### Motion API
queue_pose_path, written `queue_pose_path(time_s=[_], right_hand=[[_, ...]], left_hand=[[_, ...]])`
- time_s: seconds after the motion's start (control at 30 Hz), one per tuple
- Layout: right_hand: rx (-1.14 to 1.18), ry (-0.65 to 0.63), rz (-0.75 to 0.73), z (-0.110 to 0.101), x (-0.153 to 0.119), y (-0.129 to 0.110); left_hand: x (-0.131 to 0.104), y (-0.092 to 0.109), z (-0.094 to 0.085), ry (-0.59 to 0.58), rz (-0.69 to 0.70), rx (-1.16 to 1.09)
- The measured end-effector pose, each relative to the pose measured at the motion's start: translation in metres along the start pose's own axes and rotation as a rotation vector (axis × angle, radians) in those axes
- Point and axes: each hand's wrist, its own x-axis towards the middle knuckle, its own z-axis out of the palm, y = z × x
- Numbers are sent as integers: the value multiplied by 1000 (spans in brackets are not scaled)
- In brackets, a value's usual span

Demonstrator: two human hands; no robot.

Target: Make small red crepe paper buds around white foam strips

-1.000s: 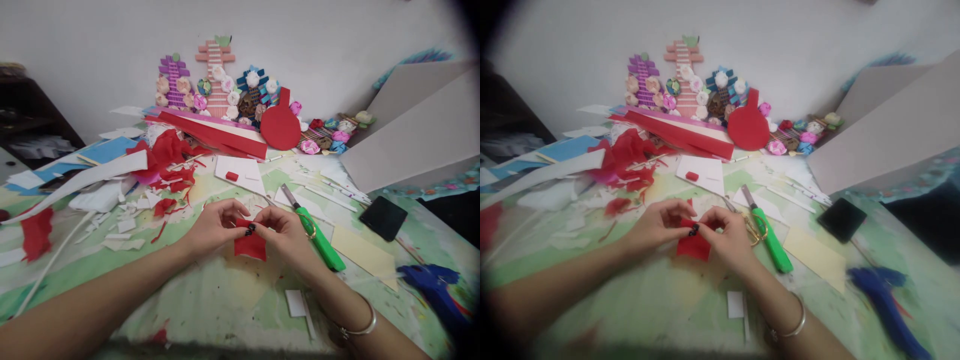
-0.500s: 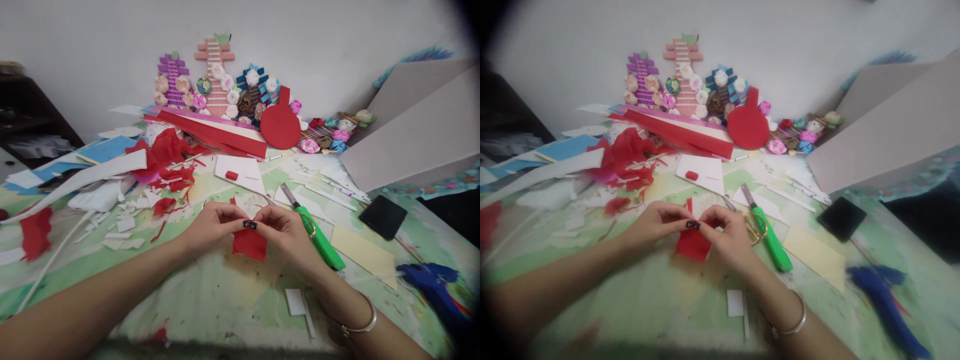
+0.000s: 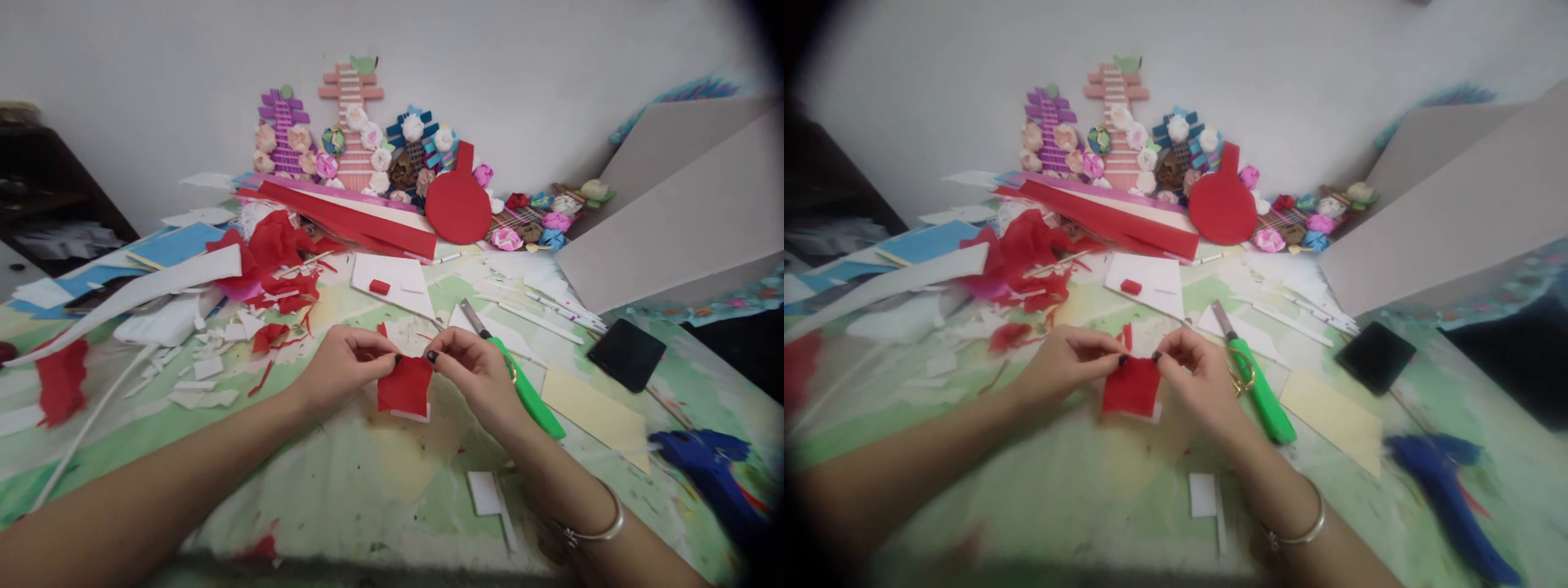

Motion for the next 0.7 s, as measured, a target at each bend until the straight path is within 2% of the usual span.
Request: queue_pose_path(time_s=[0.17,0.27,0.5,0.7], right_hand=[[-32,-91,-26,4,0,1],[-53,-138,-58,6,-2,3],[-224,-137,-187,7,-5,1],[-198,-115,-141,3,-5,-2]], left_hand=[[-1,-3,2,-66,32,26],[-2,-3,2,-61,75,85],[-4,1,3,-67,188,190],[-2,1,-1,-19,269,304]])
